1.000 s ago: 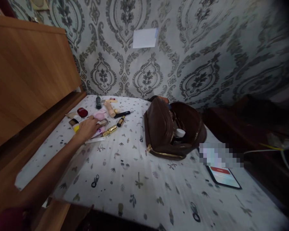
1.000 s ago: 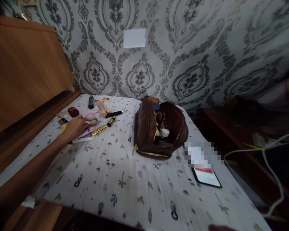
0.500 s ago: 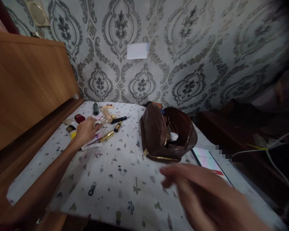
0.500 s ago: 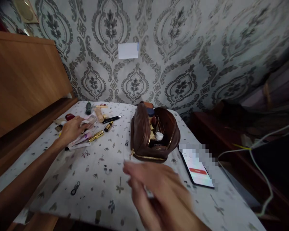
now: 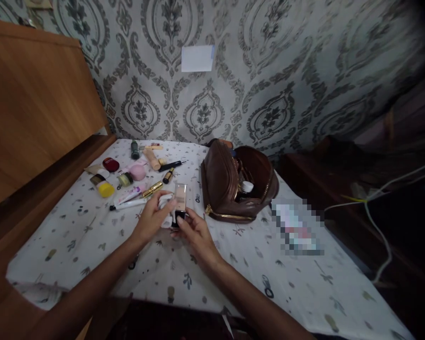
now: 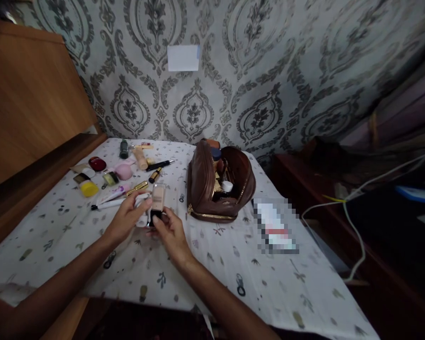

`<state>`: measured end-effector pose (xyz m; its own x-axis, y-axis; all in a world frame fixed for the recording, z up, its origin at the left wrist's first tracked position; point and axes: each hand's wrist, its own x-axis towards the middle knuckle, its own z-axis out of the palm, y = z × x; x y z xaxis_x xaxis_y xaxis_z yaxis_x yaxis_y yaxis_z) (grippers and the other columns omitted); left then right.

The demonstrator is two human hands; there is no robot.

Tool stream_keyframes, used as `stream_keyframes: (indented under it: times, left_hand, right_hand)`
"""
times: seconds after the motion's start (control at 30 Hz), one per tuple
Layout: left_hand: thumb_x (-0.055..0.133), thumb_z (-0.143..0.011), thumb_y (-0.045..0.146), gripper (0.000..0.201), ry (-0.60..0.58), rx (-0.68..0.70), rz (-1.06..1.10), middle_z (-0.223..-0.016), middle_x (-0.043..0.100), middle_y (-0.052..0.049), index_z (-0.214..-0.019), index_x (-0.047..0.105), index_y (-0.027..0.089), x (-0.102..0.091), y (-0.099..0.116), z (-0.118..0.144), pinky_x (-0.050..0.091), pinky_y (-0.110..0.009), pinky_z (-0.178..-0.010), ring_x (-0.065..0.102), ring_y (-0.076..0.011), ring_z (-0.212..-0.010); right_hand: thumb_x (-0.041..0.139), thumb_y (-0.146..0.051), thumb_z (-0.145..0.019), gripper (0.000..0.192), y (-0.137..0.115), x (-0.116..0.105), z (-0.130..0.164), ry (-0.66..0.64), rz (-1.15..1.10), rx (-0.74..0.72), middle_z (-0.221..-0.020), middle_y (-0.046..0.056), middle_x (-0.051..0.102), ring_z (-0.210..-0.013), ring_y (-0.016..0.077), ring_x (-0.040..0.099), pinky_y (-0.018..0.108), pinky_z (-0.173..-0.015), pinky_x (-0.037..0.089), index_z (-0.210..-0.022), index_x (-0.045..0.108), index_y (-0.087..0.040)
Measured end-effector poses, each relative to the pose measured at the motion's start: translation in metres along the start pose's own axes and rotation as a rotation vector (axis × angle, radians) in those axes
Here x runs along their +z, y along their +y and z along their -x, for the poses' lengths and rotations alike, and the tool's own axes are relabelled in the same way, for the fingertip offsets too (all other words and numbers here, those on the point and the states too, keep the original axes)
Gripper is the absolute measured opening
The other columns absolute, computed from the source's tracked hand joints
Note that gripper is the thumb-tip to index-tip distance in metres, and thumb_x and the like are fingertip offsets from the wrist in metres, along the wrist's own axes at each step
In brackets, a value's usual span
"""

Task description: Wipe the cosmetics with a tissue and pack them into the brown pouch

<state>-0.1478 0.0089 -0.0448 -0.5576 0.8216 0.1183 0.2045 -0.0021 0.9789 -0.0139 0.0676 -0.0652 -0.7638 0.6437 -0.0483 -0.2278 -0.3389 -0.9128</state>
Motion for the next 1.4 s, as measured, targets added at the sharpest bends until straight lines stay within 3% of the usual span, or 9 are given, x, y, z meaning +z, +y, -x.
stream_keyframes:
  times: [0.1, 0.17, 0.33, 0.5, 0.6, 0.73, 0.93, 1.2, 1.4]
  left_hand:
    - [0.055, -0.093, 0.042, 0.036, 0.206, 0.184, -0.264, -0.117, 0.061, -0.008, -0.12, 0.049, 0.02, -0.005, 0.0, 0.008, 0.049, -0.035, -0.093, 0.06, -0.0207, -0.105]
    - [0.049, -0.095, 0.033, 0.033, 0.204, 0.361, -0.402, -0.123, 0.059, -0.011, -0.125, 0.047, 0.02, -0.004, -0.002, 0.014, 0.046, -0.039, -0.101, 0.057, -0.023, -0.116]
    - [0.042, -0.092, 0.012, 0.048, -0.245, 0.743, -0.695, -0.143, 0.052, -0.015, -0.139, 0.044, 0.018, 0.005, -0.016, 0.015, 0.036, -0.047, -0.115, 0.039, -0.0256, -0.142]
    - [0.042, -0.093, 0.018, 0.04, -0.161, 0.557, -0.769, -0.136, 0.057, -0.015, -0.13, 0.055, 0.013, -0.001, -0.014, -0.01, 0.037, -0.048, -0.111, 0.047, -0.0286, -0.133]
    - [0.043, -0.094, 0.029, 0.028, -0.093, 0.391, -0.657, -0.104, 0.066, -0.01, -0.106, 0.065, 0.014, -0.011, -0.008, -0.025, 0.047, -0.038, -0.093, 0.061, -0.0239, -0.101]
    - [0.051, -0.09, 0.05, 0.039, -0.046, 0.12, -0.327, -0.061, 0.046, 0.002, -0.069, 0.058, 0.017, -0.016, -0.012, -0.032, 0.04, -0.026, -0.058, 0.047, -0.0137, -0.06]
    - [0.063, -0.074, 0.068, 0.052, 0.022, -0.276, 0.191, -0.054, 0.039, 0.006, -0.076, 0.061, 0.016, -0.012, -0.021, -0.031, 0.026, -0.02, -0.038, 0.036, -0.0087, -0.045]
    - [0.064, -0.072, 0.071, 0.057, -0.064, -0.246, 0.185, -0.058, 0.051, 0.003, -0.084, 0.064, 0.015, -0.013, -0.019, -0.024, 0.042, -0.022, -0.041, 0.05, -0.0128, -0.051]
    - [0.047, -0.092, 0.059, 0.047, -0.265, 0.007, -0.102, -0.066, 0.057, 0.001, -0.087, 0.064, 0.016, -0.011, -0.028, -0.018, 0.044, -0.024, -0.048, 0.053, -0.014, -0.057]
  right_hand:
    - [0.076, -0.055, -0.073, 0.054, 0.005, -0.005, -0.004, 0.094, -0.018, 0.072, -0.099, 0.007, 0.07, -0.075, 0.0206, 0.07, 0.03, -0.062, 0.056, -0.109, 0.061, -0.018]
    - [0.077, -0.056, -0.07, 0.054, 0.008, -0.008, -0.007, 0.11, -0.015, 0.099, -0.091, 0.005, 0.069, -0.068, 0.0203, 0.069, 0.03, -0.057, 0.055, -0.104, 0.061, -0.018]
    - [0.073, -0.048, -0.073, 0.034, 0.012, -0.01, -0.005, -0.004, 0.086, 0.043, -0.07, 0.0, 0.064, -0.053, 0.0151, 0.061, 0.026, -0.048, 0.048, -0.084, 0.059, -0.019]
    - [0.066, -0.055, -0.08, 0.04, 0.011, -0.014, 0.002, -0.176, 0.212, 0.092, -0.074, -0.001, 0.059, -0.053, 0.0145, 0.061, 0.025, -0.045, 0.045, -0.098, 0.058, -0.02]
    - [0.063, -0.058, -0.083, 0.044, 0.009, -0.016, 0.004, -0.212, 0.309, 0.099, -0.075, -0.002, 0.056, -0.053, 0.0133, 0.06, 0.023, -0.044, 0.041, -0.102, 0.058, -0.019]
    - [0.062, -0.057, -0.084, 0.046, 0.006, -0.017, 0.006, -0.216, 0.387, 0.083, -0.078, -0.001, 0.056, -0.052, 0.0106, 0.056, 0.022, -0.046, 0.039, -0.11, 0.062, -0.019]
    - [0.066, -0.052, -0.083, 0.046, 0.014, -0.019, 0.003, -0.115, 0.316, 0.071, -0.083, -0.001, 0.06, -0.05, 0.0077, 0.052, 0.022, -0.047, 0.04, -0.116, 0.065, -0.02]
    - [0.087, -0.048, -0.06, 0.043, 0.013, -0.021, -0.011, 0.196, -0.021, 0.053, -0.067, -0.002, 0.063, -0.048, 0.0079, 0.052, 0.02, -0.04, 0.033, -0.082, 0.067, -0.016]
    - [0.089, -0.036, -0.057, 0.036, 0.008, -0.021, -0.012, 0.245, -0.03, -0.058, -0.071, -0.003, 0.065, -0.054, 0.01, 0.059, 0.021, -0.047, 0.045, -0.079, 0.066, -0.018]
